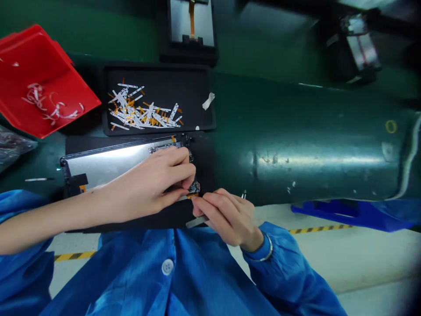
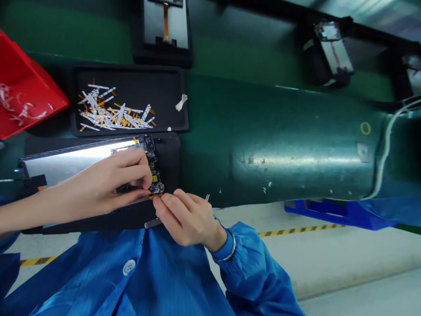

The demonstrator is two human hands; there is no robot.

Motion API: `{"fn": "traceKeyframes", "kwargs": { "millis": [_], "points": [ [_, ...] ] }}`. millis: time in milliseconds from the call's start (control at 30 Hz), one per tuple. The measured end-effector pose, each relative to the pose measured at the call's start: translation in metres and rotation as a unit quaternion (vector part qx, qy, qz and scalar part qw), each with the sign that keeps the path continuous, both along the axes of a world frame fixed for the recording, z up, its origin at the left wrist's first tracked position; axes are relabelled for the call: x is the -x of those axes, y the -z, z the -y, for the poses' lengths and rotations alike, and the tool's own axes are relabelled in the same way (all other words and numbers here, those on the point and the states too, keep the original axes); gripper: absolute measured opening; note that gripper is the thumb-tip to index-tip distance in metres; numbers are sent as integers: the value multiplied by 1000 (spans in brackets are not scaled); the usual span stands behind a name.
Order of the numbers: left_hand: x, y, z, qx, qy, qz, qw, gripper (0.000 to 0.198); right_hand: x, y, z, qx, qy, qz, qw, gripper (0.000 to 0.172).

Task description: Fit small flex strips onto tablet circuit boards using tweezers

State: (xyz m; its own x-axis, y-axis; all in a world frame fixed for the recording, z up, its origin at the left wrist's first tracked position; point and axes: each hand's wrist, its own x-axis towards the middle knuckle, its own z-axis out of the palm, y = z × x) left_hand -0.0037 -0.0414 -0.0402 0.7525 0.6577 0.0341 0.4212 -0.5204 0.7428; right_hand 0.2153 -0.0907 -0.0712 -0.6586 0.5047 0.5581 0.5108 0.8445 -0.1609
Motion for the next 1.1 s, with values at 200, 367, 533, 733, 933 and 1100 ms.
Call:
{"fn": "traceKeyframes", "kwargs": {
  "millis": [200, 367, 533, 733, 933, 1100],
  "points": [
    [0, -1, -1, 10, -6, 1, 1000, 12, -1, 6, -1, 15, 3, -21, 1000, 12],
    [1, -2, -2, 20, -6, 7, 1000, 14, -3, 9, -2, 49, 14, -21, 998, 10],
    [1, -2, -1, 19, -9, 12, 1000, 14, -2, 9, -6, 67, -6, -39, 997, 6],
    [1, -2, -2, 22, -6, 20, 1000, 15, 2, 4, -6, 55, -3, -25, 998, 8],
    [2, -1, -1, 25, -4, 20, 999, 15, 5, -2, 0, 77, 4, -8, 997, 7],
    [1, -1, -2, 30, 3, 6, 1000, 17, 6, -5, -1, 128, 16, -24, 991, 6]
  ]
}}
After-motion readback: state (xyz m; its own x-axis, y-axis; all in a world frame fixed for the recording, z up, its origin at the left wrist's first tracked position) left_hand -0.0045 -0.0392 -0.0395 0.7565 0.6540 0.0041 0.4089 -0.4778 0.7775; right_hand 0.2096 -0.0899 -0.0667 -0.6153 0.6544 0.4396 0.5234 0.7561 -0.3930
